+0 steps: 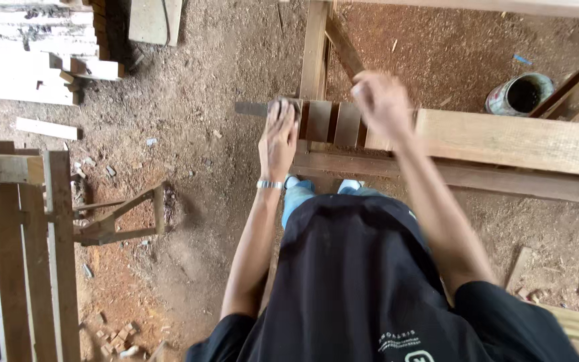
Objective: The person sands the surface and interior grooves of a wooden furniture component by hand using sandpaper.
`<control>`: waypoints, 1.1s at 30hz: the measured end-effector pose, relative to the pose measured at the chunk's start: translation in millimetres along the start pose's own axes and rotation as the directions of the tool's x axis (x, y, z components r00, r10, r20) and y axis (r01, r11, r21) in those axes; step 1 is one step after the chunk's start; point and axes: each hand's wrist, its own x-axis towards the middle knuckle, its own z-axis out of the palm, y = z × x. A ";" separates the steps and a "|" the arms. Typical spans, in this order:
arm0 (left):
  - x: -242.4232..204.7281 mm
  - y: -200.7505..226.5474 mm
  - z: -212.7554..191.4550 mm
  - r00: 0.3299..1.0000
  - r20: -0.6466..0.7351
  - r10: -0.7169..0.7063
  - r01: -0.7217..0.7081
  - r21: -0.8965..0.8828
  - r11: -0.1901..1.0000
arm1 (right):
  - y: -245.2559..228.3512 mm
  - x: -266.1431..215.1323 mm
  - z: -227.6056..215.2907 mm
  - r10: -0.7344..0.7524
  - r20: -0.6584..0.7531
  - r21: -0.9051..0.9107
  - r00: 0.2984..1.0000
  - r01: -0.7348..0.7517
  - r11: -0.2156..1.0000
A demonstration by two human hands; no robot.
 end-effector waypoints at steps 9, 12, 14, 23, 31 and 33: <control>-14.7 -1.0 -3.7 0.986 0.144 0.079 -0.094 0.102 0.990 | 14.5 -16.0 56.9 0.128 0.285 -0.319 0.950 -0.032 0.947; 15.4 9.2 2.5 0.987 0.148 0.061 -0.078 0.114 0.990 | 15.3 -18.4 57.1 0.082 0.229 -0.314 0.970 -0.006 0.950; 10.5 16.9 -0.9 0.977 0.184 0.107 -0.136 0.155 0.978 | 15.1 -25.9 52.6 0.039 0.182 -0.304 0.982 0.018 0.952; 7.8 -3.9 -17.8 0.909 0.329 0.257 -0.343 0.238 0.909 | 4.3 -14.0 47.4 0.073 0.186 -0.294 0.980 -0.015 0.956; 1.4 11.5 -21.8 0.951 0.232 0.204 -0.249 0.188 0.950 | -3.7 -14.5 40.2 0.056 0.153 -0.241 0.987 -0.017 0.970; -3.7 8.5 -27.9 0.942 0.268 0.203 -0.254 0.173 0.951 | -3.7 -13.7 40.4 0.055 0.146 -0.269 0.988 -0.014 0.963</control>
